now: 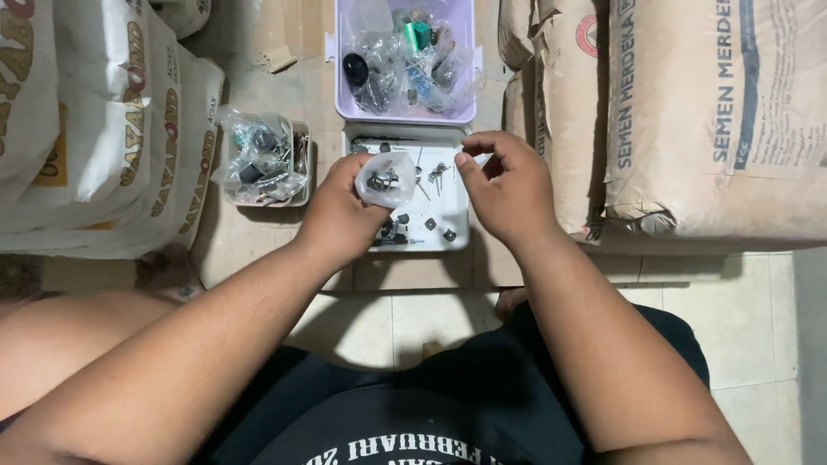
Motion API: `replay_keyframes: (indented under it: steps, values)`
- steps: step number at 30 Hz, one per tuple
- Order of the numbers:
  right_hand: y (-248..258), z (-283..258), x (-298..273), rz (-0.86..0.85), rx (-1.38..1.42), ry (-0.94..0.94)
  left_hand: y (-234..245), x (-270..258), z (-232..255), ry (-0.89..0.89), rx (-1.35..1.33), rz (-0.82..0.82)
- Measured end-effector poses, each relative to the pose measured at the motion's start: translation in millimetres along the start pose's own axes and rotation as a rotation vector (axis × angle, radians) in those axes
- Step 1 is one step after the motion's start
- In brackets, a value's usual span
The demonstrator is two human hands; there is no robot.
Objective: Picking up small metal hardware components from a tray and placing them into a small plastic bag.
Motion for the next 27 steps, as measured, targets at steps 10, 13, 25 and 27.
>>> replay_keyframes:
  steps: [10, 13, 25, 27]
  values:
    - [-84.3, 57.7, 16.2, -0.495, -0.470, -0.113, 0.7, 4.7, 1.4, 0.013, -0.201, 0.083]
    - [-105.5, 57.9, 18.2, -0.546, -0.581, 0.005, 4.4, 5.4, 4.9, -0.052, -0.231, 0.060]
    - [-136.9, 40.2, 48.6, -0.634, -0.778, 0.150, 22.4, 6.9, 24.5, -0.126, -0.083, -0.024]
    - [-144.4, 48.3, 55.2, -0.637, -0.822, 0.160, 23.2, 8.1, 26.9, -0.117, -0.079, -0.050]
Point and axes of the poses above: each hand's wrist, its own x-axis towards the middle knuckle, its own y-axis out of the back of the hand, z = x × y, the point moved 1 cm from there along x, towards the middle knuckle, and after that the axes turned 12 degrees about -x, right-handed, at the moved point
